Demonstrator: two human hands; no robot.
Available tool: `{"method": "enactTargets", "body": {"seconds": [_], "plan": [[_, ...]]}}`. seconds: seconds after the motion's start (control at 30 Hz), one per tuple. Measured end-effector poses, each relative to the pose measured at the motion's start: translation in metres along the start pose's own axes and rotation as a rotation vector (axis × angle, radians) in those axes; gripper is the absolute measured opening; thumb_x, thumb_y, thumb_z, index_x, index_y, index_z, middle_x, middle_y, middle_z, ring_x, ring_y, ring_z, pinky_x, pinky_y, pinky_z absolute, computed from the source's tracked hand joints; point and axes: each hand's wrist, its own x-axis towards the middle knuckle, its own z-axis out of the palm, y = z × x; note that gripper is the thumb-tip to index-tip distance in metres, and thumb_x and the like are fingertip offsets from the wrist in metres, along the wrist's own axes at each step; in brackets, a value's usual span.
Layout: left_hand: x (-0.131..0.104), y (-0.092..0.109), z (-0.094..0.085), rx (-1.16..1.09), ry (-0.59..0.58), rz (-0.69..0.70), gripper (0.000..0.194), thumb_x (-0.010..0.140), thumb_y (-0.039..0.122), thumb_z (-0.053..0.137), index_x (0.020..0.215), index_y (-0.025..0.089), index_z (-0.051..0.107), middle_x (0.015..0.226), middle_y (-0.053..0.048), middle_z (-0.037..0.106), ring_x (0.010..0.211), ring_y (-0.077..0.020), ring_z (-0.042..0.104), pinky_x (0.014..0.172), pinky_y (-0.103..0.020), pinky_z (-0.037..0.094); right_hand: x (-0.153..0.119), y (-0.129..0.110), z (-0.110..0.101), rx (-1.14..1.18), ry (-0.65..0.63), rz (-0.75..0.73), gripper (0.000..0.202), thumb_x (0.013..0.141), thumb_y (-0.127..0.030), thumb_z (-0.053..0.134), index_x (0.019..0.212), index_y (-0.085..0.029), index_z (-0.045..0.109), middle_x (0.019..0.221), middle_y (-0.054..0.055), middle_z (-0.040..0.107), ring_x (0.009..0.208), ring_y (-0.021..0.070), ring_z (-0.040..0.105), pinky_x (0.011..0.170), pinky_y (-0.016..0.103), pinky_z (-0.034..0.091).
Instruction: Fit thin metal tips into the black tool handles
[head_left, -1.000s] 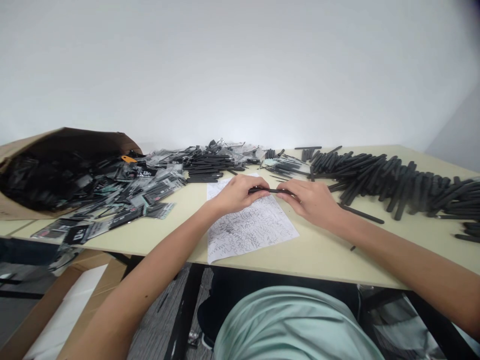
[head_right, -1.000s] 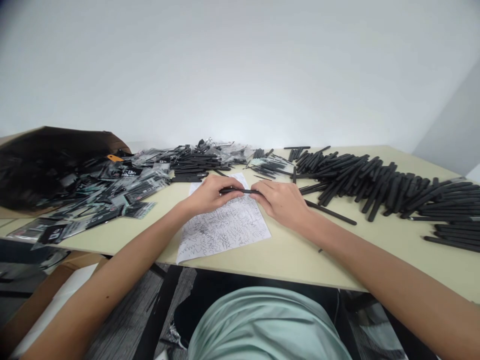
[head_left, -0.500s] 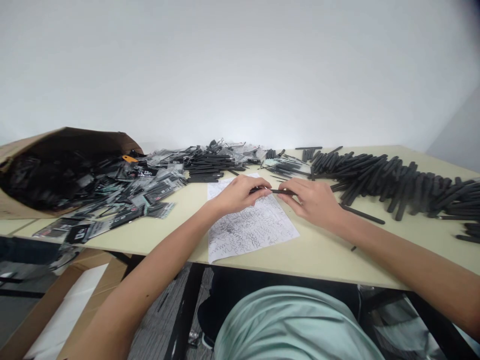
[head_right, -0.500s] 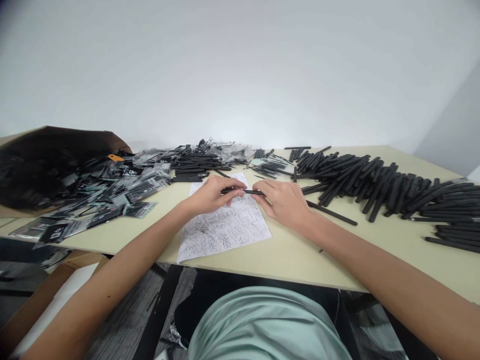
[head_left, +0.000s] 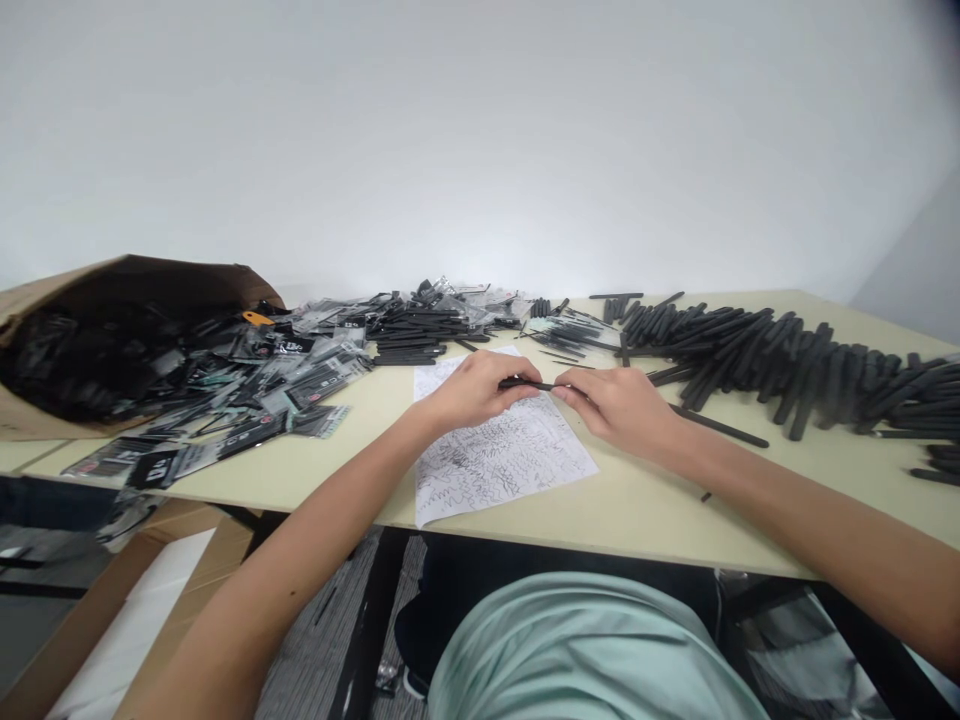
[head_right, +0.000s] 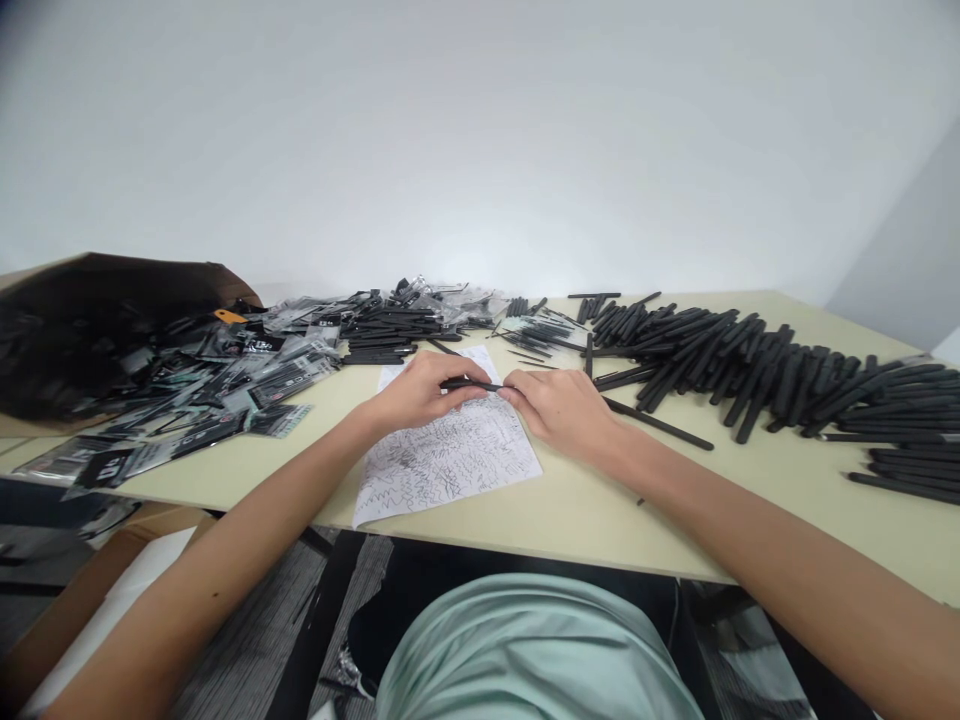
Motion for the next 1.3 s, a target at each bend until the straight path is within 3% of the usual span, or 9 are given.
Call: {"method": "enactTargets", "body": {"seconds": [0.1,0.33,0.47,0.67,0.87,1.1,1.3], "plan": [[0.0001,-0.0004,-0.0003,-0.025,-0.012,-0.019,0.019,0.096,0.033,0.062,0.105,0.018,0.072,0.092,-0.004,0.076,0.078,-0.0149,0.070,0.073,-0.025,0.049,0.0001,-0.0002,0.0000,-0.003,-0.011,0.008,0.032,0.105,-0.035,0.042,0.104,-0.019,0.069,0.087,0.005,0.075,0.069,0.0178,0.065,0.059,0.030,0.031],[0.0004,0.0046,-0.0027,-0.084,-0.059,-0.088,0.027,0.100,0.036,0.056,0.112,0.016,0.070,0.076,-0.001,0.073,0.056,-0.0108,0.065,0.069,-0.024,0.050,-0.0011,0.0011,-0.0011,0.019,0.096,-0.027,0.023,0.102,-0.037,0.052,0.107,-0.020,0.065,0.096,0.004,0.076,0.073,0.0159,0.067,0.058,0.027,0.032],[0.0014,0.0081,-0.0031,-0.042,-0.094,-0.069,0.025,0.101,0.034,0.054,0.107,0.016,0.071,0.085,-0.003,0.076,0.066,-0.0122,0.067,0.069,-0.024,0.049,-0.0013,0.0015,-0.0005,0.011,0.079,-0.036,0.025,0.103,-0.039,0.050,0.107,-0.020,0.066,0.095,0.004,0.076,0.076,0.0175,0.068,0.057,0.028,0.032],[0.0003,0.0032,-0.0008,-0.001,-0.049,-0.023,0.021,0.098,0.032,0.059,0.106,0.018,0.072,0.096,-0.005,0.077,0.084,-0.0161,0.070,0.073,-0.024,0.050,-0.0003,0.0002,0.0005,0.018,0.006,-0.020,0.032,0.106,-0.039,0.042,0.107,-0.019,0.068,0.087,0.005,0.076,0.069,0.0182,0.067,0.060,0.029,0.032],[-0.0015,-0.0014,0.0011,-0.024,0.038,0.019,0.018,0.094,0.033,0.066,0.103,0.021,0.076,0.094,-0.003,0.079,0.082,-0.0154,0.073,0.074,-0.024,0.051,0.0014,-0.0010,0.0003,0.094,-0.099,0.030,0.035,0.106,-0.037,0.039,0.107,-0.019,0.069,0.084,0.005,0.076,0.069,0.0187,0.066,0.063,0.029,0.035],[0.0008,0.0041,-0.0023,-0.026,-0.055,-0.061,0.025,0.095,0.034,0.065,0.112,0.017,0.073,0.099,-0.006,0.079,0.082,-0.0169,0.073,0.077,-0.026,0.052,-0.0006,0.0001,0.0007,0.035,-0.004,0.008,0.023,0.102,-0.035,0.051,0.109,-0.020,0.067,0.093,0.004,0.076,0.074,0.0190,0.068,0.061,0.029,0.034],[0.0015,0.0058,-0.0030,0.007,-0.087,-0.030,0.022,0.099,0.031,0.058,0.110,0.018,0.072,0.100,-0.005,0.078,0.086,-0.0168,0.071,0.076,-0.025,0.050,-0.0013,0.0002,-0.0007,0.011,0.036,-0.012,0.024,0.102,-0.037,0.051,0.107,-0.021,0.067,0.091,0.003,0.077,0.073,0.0176,0.068,0.057,0.028,0.031]]}}
